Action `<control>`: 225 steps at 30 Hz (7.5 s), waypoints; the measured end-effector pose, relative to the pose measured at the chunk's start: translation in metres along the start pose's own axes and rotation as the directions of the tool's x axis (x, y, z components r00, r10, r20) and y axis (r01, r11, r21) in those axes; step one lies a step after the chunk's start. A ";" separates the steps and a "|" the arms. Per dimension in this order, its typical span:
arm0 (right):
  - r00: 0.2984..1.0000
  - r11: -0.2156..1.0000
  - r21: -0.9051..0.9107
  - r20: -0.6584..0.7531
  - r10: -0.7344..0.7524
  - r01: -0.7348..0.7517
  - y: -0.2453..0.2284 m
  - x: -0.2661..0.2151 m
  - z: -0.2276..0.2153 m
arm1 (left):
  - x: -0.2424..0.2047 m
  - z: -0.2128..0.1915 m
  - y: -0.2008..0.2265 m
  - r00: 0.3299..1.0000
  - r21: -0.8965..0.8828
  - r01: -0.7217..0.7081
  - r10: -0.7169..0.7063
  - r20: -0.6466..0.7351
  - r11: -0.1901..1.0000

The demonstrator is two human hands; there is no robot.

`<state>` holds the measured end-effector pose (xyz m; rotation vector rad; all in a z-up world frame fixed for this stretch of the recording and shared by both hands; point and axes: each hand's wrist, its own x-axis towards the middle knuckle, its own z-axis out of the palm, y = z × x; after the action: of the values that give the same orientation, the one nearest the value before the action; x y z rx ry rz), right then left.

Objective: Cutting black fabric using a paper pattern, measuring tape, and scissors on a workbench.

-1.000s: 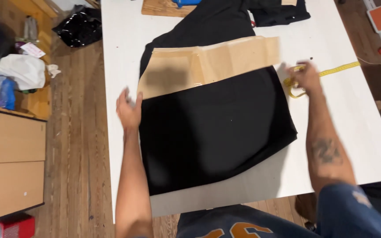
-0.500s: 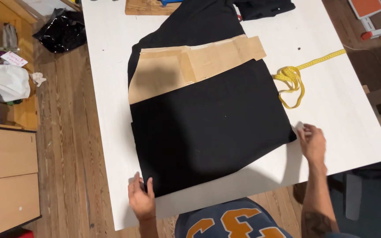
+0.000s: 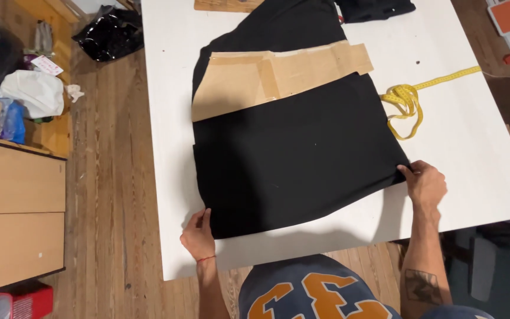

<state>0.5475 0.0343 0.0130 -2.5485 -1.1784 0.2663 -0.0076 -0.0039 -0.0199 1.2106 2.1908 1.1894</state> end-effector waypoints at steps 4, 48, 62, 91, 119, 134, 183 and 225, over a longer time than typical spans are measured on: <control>0.960 0.973 -0.100 -0.169 -0.222 0.207 -0.005 -0.008 -0.007 | -0.009 -0.011 0.022 0.998 0.131 -0.054 0.058 -0.032 0.990; 0.979 0.626 0.761 0.202 0.017 -0.168 0.066 -0.037 -0.011 | -0.070 -0.042 -0.037 0.995 -0.506 0.082 -0.102 -0.012 0.859; 0.914 0.808 0.589 0.320 -0.249 0.014 0.172 -0.028 0.016 | -0.100 -0.079 -0.050 0.991 -0.225 0.080 -0.053 0.123 0.971; 0.765 0.775 -0.093 -0.128 -0.631 0.624 -0.015 -0.032 0.050 | -0.005 0.010 0.021 0.840 0.580 -0.541 0.369 0.398 0.609; 0.651 0.064 0.788 0.548 -0.526 -0.612 -0.256 -0.057 0.107 | 0.257 0.155 0.072 0.966 -0.288 0.017 0.059 0.253 0.958; 0.786 -0.602 0.533 0.225 -0.576 -0.594 -0.294 -0.004 0.046 | 0.064 -0.035 0.158 0.958 -0.739 0.234 -0.017 0.288 0.632; 0.983 0.966 0.207 0.129 0.132 -0.157 0.123 -0.043 0.008 | -0.068 -0.091 -0.018 0.913 0.089 0.072 -0.102 0.395 0.993; 0.656 0.654 -0.075 0.153 -0.739 0.753 -0.062 -0.149 0.047 | -0.082 0.014 0.066 0.332 -0.069 -0.902 0.786 0.521 0.427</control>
<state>0.3938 -0.0316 -0.0034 -1.9065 -2.2315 0.1188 0.0815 -0.0464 0.0197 2.6432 1.2247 0.7224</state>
